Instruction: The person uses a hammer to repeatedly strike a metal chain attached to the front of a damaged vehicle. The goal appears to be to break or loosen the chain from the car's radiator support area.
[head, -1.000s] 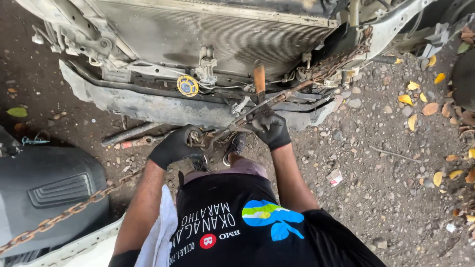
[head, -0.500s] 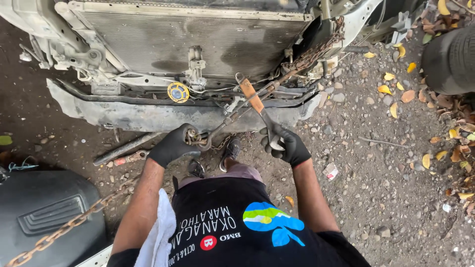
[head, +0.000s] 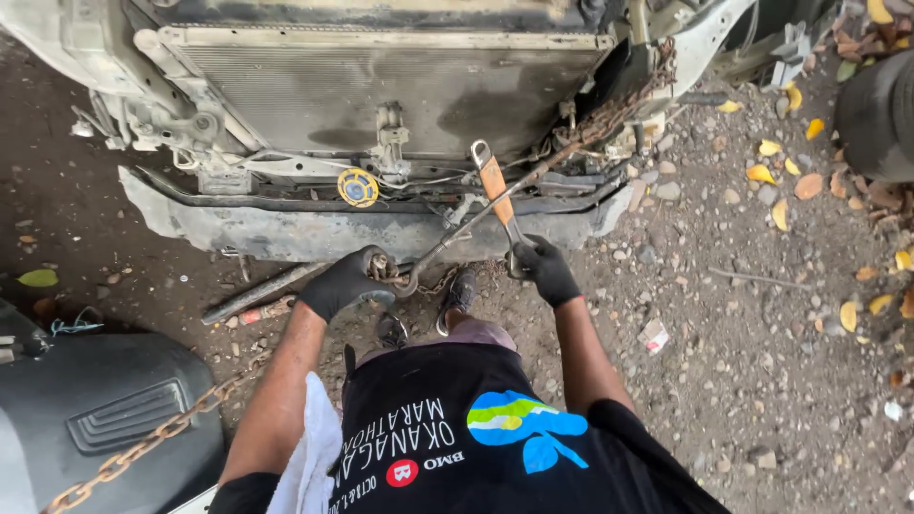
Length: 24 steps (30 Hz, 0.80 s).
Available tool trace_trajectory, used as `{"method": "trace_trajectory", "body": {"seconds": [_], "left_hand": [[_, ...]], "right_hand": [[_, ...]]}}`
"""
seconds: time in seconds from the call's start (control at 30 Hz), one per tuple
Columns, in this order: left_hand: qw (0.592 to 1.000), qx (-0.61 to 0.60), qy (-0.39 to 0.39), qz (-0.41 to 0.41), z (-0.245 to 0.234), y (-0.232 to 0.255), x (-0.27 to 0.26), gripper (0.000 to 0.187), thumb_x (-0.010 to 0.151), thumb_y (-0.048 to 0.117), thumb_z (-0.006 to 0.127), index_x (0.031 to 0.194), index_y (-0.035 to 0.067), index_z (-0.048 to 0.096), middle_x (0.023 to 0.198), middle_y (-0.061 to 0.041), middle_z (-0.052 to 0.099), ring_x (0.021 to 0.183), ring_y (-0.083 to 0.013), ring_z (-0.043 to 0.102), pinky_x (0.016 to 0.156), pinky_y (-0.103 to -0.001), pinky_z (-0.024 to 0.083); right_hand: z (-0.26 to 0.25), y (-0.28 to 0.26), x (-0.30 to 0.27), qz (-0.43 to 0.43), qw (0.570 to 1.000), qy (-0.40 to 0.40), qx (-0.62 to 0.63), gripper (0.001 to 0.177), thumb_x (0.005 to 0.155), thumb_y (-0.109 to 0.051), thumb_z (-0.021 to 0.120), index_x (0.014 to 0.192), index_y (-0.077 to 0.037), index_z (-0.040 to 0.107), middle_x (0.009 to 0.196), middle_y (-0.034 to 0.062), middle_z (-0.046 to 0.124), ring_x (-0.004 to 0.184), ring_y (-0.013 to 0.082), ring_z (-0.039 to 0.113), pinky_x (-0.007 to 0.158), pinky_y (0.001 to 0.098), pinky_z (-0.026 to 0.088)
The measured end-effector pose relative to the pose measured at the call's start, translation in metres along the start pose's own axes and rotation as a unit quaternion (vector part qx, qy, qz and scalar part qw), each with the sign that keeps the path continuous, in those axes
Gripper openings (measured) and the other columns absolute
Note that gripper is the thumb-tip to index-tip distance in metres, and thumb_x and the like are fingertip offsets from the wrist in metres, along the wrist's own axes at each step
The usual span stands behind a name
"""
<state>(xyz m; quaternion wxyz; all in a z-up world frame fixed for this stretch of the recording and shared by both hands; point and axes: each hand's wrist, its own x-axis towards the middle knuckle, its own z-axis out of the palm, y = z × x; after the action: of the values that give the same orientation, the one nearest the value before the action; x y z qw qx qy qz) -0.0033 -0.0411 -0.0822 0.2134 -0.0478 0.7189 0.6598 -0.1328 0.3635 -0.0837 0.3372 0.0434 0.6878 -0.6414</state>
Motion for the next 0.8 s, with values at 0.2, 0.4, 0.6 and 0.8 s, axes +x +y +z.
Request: {"method": "trace_trajectory", "body": {"seconds": [0.2, 0.4, 0.6, 0.8], "left_hand": [[0.994, -0.014, -0.01, -0.11, -0.001, 0.015, -0.001, 0.055, 0.066, 0.005, 0.088, 0.116, 0.007, 0.065, 0.103, -0.002, 0.072, 0.093, -0.0128, 0.066, 0.083, -0.032, 0.057], [0.989, -0.073, -0.025, -0.123, 0.0, 0.052, -0.012, 0.047, 0.071, 0.007, 0.085, 0.115, 0.007, 0.067, 0.099, -0.003, 0.07, 0.084, -0.0125, 0.065, 0.07, -0.029, 0.057], [0.988, -0.029, -0.025, -0.149, 0.008, 0.064, -0.012, 0.046, 0.07, 0.012, 0.085, 0.113, 0.01, 0.068, 0.099, -0.003, 0.071, 0.081, -0.0124, 0.065, 0.063, -0.03, 0.058], [0.996, 0.02, 0.017, -0.083, 0.01, 0.008, -0.003, 0.051, 0.064, 0.011, 0.087, 0.111, 0.008, 0.07, 0.095, -0.006, 0.074, 0.084, -0.0142, 0.066, 0.074, -0.031, 0.057]], "right_hand": [[0.007, -0.025, -0.021, 0.025, 0.995, 0.097, -0.019, 0.053, 0.092, -0.032, 0.074, 0.135, -0.003, 0.061, 0.088, 0.0035, 0.066, 0.073, 0.0124, 0.065, 0.066, 0.0293, 0.056], [0.018, -0.048, -0.009, -0.081, 0.978, 0.168, -0.097, 0.064, 0.088, -0.032, 0.079, 0.137, 0.001, 0.054, 0.101, 0.0091, 0.075, 0.086, 0.0174, 0.072, 0.075, 0.032, 0.058], [0.081, -0.188, 0.02, -0.372, 0.836, 0.172, -0.366, 0.062, 0.092, -0.037, 0.081, 0.138, -0.003, 0.059, 0.121, 0.0194, 0.067, 0.107, 0.0307, 0.071, 0.093, 0.043, 0.058], [0.091, -0.178, 0.126, -0.296, 0.779, 0.011, -0.552, 0.042, 0.084, -0.037, 0.08, 0.108, -0.004, 0.071, 0.098, 0.0236, 0.073, 0.095, 0.0437, 0.069, 0.084, 0.0518, 0.056]]}}
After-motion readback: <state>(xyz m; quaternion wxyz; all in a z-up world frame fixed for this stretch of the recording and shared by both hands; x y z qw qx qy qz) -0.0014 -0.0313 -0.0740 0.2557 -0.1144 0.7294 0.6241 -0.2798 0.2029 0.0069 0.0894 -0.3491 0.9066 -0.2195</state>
